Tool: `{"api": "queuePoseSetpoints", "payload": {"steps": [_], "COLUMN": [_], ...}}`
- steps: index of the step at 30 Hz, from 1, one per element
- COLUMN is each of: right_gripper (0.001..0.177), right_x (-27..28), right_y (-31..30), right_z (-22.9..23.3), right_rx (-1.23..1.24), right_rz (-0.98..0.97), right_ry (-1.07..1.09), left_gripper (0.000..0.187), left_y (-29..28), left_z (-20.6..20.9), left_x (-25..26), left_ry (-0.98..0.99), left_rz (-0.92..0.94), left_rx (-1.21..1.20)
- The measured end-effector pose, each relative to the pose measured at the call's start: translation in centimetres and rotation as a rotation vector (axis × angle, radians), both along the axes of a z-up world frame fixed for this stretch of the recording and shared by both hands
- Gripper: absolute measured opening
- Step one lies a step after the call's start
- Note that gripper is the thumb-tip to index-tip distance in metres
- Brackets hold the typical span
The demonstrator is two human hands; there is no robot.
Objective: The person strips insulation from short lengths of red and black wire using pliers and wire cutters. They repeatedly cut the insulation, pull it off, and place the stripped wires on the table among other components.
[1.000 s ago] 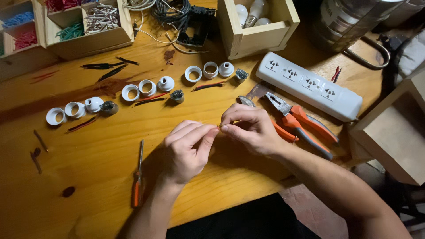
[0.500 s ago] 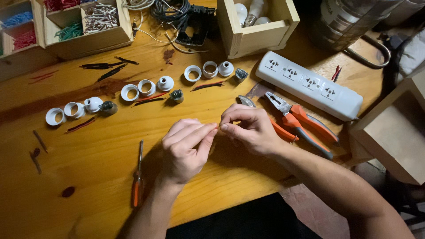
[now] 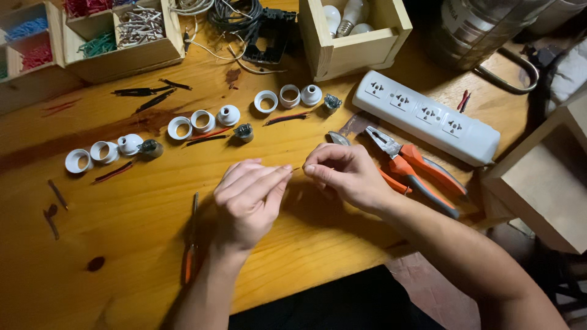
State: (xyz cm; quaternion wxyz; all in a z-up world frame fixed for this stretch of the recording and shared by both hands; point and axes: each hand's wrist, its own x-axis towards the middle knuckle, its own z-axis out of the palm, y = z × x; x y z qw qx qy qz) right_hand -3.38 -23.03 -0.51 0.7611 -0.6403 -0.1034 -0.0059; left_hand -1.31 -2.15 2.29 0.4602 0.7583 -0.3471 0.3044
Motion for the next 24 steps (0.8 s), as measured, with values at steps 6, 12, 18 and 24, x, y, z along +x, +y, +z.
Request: {"api": "queuePoseSetpoints", "payload": {"steps": [6,12,18,24], "right_gripper": [0.017,0.011,0.013,0.02], "right_x": [0.2,-1.6,-7.8,-10.4], "right_y": [-0.9,-1.7,-3.7,-10.4], "right_z": [1.3,2.7,3.1,1.1], "right_rx": [-0.318,-0.57,-0.85,-1.366], "right_rz": [-0.015,-0.185,-0.567,-0.724], "right_ry": [-0.172,-0.433,-0.583,-0.355], "left_gripper": [0.013,0.009,0.004,0.005], "left_y": [-0.1,-0.6,-1.5,-2.3], "left_z": [0.1,0.1,1.1,0.7], "left_x": [-0.1,-0.6,-1.6,-3.0], "left_ry": [-0.004,-0.003,0.036,0.029], "left_rz": [-0.003,-0.039,-0.118,-0.162], "left_rx": [0.019,0.046,0.078,0.195]}}
